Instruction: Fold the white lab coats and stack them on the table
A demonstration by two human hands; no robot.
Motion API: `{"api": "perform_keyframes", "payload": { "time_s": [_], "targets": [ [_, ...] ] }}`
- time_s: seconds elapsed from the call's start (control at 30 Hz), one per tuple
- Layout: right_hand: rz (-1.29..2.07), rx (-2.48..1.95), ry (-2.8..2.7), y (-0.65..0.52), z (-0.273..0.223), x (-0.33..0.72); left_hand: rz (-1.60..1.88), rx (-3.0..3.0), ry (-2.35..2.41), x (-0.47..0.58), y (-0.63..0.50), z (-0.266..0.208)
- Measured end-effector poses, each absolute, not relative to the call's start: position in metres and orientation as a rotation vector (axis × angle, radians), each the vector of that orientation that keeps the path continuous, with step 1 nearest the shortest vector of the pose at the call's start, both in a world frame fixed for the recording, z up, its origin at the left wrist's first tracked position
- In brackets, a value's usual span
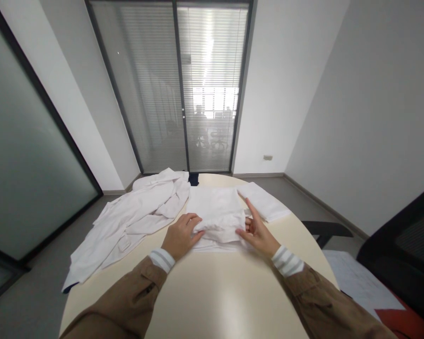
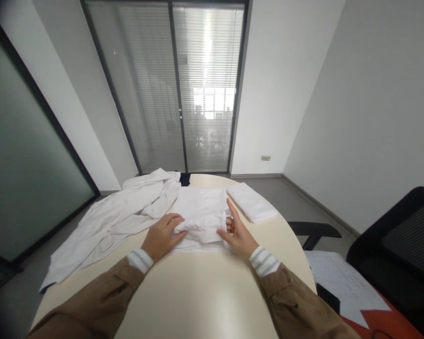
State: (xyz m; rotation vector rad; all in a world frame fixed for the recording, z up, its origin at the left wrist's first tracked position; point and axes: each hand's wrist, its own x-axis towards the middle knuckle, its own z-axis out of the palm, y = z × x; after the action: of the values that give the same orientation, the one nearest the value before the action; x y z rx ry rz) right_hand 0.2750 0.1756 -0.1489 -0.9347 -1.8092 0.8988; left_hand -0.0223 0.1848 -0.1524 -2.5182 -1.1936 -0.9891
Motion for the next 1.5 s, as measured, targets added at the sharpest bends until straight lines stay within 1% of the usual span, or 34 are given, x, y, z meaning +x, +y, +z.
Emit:
{"api": "perform_keyframes", "payload": {
  "time_s": [0.07,0.17,0.27,0.33,0.4,0.57,0.7,0.77,0.9,1.03,1.17,1.27,1.37,1.5],
  "targets": [
    [0.629,-1.111,-1.956,0.175,-0.147,0.278,-0.946,-2.52,-1.176,-0.022,0.184,-0.152],
    [0.11,-1.361,-2.078,0.174,-0.14,0.283,-0.892,-2.525,-1.156,-0.021,0.183,-0.151],
    [-0.336,-1.383,-2.111,0.171,-0.13,0.283,-0.845,-2.537,-1.128,-0.02,0.182,-0.148],
    [-0.516,-1.346,-2.124,0.169,-0.125,0.281,-0.8,-2.531,-1.125,-0.02,0.181,-0.145],
    [-0.593,-1.307,-2.156,0.168,-0.123,0.277,-0.747,-2.516,-1.132,-0.019,0.179,-0.142],
    [-0.591,-1.202,-2.354,0.168,-0.127,0.263,-0.69,-2.477,-1.107,-0.016,0.177,-0.137],
    [-0.584,-1.294,-2.421,0.17,-0.13,0.256,-0.719,-2.376,-1.114,-0.013,0.178,-0.137],
    [-0.583,-1.334,-2.432,0.17,-0.13,0.253,-0.65,-2.359,-1.137,-0.012,0.178,-0.137],
    [-0.506,-1.353,-2.491,0.163,-0.128,0.249,-0.45,-2.447,-1.174,-0.009,0.174,-0.138],
    [-0.41,-1.298,-2.543,0.158,-0.126,0.248,-0.458,-2.569,-1.184,-0.01,0.169,-0.139],
    [-0.361,-1.147,-2.69,0.164,-0.129,0.252,-0.388,-2.672,-1.007,-0.011,0.172,-0.142],
    [-0.327,-1.181,-2.715,0.166,-0.131,0.256,-0.332,-2.724,-0.813,-0.011,0.176,-0.145],
    [-0.232,-1.185,-2.724,0.165,-0.131,0.257,-0.346,-2.72,-0.696,-0.011,0.178,-0.147],
    [-0.13,-1.052,-2.743,0.162,-0.129,0.256,-0.366,-2.745,-0.546,-0.011,0.176,-0.146]
  ]
}}
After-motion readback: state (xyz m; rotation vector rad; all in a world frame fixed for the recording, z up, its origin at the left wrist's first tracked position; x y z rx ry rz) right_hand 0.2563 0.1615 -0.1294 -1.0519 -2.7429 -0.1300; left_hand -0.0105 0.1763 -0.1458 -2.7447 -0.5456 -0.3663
